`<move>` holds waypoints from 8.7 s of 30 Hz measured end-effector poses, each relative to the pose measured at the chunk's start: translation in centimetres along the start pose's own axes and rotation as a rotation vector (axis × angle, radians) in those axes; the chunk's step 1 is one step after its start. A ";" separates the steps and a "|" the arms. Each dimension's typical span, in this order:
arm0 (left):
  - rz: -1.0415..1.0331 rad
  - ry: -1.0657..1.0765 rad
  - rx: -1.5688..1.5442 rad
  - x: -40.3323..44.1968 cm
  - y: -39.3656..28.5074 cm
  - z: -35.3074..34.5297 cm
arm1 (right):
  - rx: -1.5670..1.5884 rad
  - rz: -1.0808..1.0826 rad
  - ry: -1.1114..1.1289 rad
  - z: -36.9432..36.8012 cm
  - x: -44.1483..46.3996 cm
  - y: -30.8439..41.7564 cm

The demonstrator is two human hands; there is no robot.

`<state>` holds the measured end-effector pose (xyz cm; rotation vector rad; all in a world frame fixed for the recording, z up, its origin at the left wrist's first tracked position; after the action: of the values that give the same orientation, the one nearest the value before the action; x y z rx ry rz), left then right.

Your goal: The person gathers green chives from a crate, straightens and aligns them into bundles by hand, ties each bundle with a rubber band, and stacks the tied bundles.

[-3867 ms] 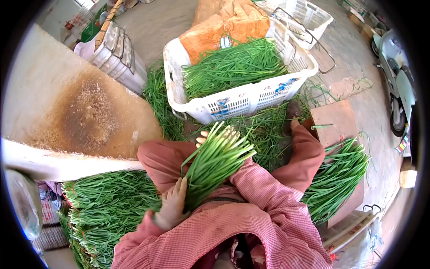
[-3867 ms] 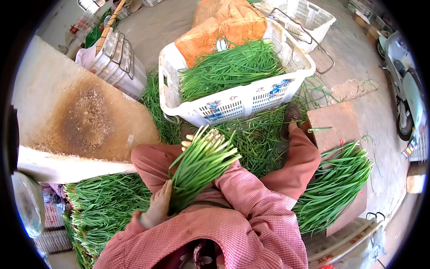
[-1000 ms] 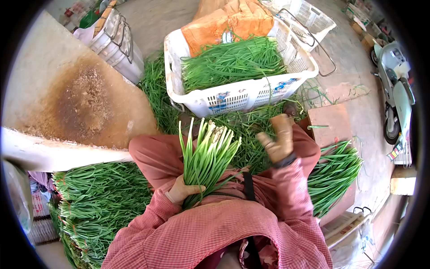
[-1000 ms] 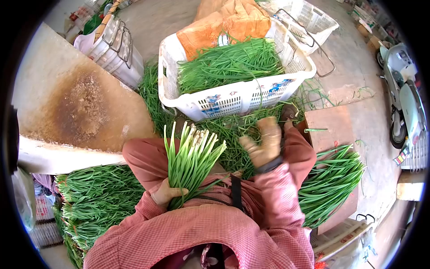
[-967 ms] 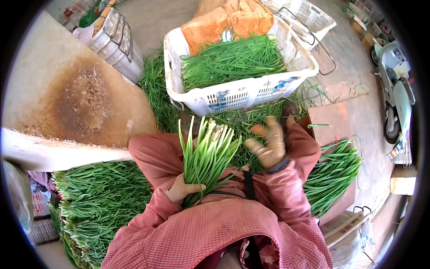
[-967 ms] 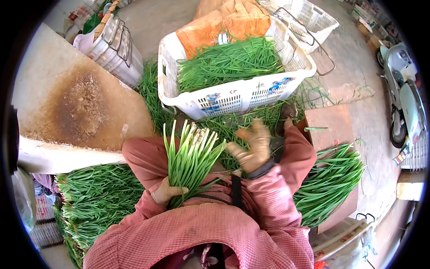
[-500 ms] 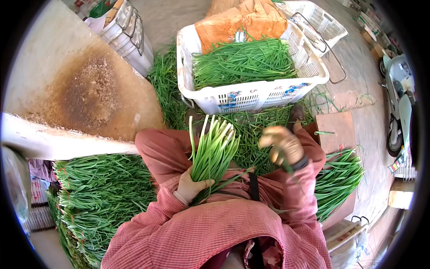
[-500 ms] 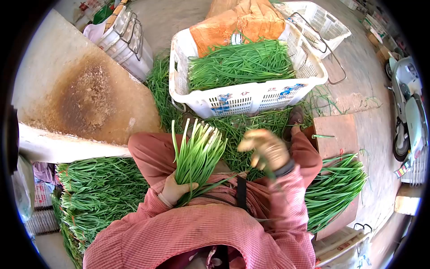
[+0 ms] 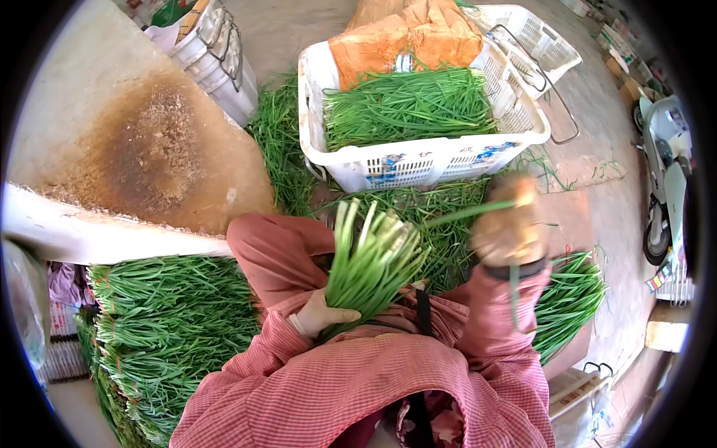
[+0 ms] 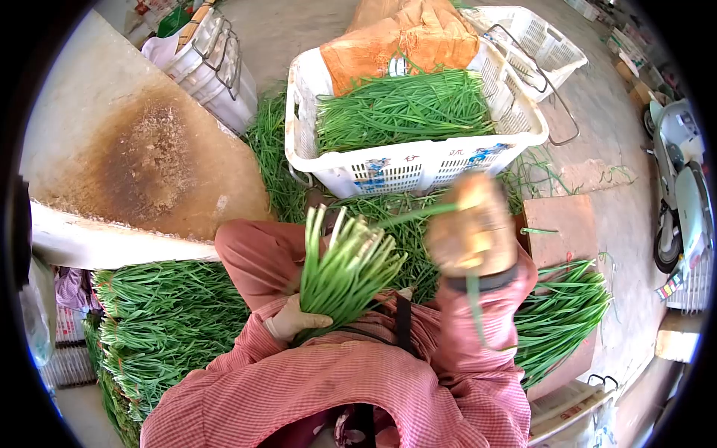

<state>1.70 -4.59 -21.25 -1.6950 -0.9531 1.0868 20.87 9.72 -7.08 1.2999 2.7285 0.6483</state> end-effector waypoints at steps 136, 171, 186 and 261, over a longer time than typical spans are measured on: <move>-0.362 -0.370 -0.402 12.6 -18.1 8.7 | -1.870 0.323 -0.273 -5.5 -0.6 -6.1; 0.007 -0.432 -0.694 21.2 -4.9 7.0 | -1.316 -0.804 -0.133 0.7 -5.1 -8.4; -0.493 -0.259 -0.879 17.1 -8.3 10.4 | -2.133 -0.510 -0.466 -0.4 -7.9 -4.2; 0.198 0.111 -0.389 3.1 -3.7 -2.9 | -1.609 0.104 -0.390 1.0 -0.9 -6.5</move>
<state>4.95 -1.37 -17.96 -2.1827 -0.9871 0.9632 16.90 5.78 -10.67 0.8436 1.0383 1.7249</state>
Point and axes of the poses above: each hand's wrist, its own x-axis towards the middle knuckle, its own z-axis out of the back of the hand, y = z × x, the point moved 8 cm from there along x, towards the middle knuckle, and after that the axes turned 8 degrees about -z, right-handed, at the moved point
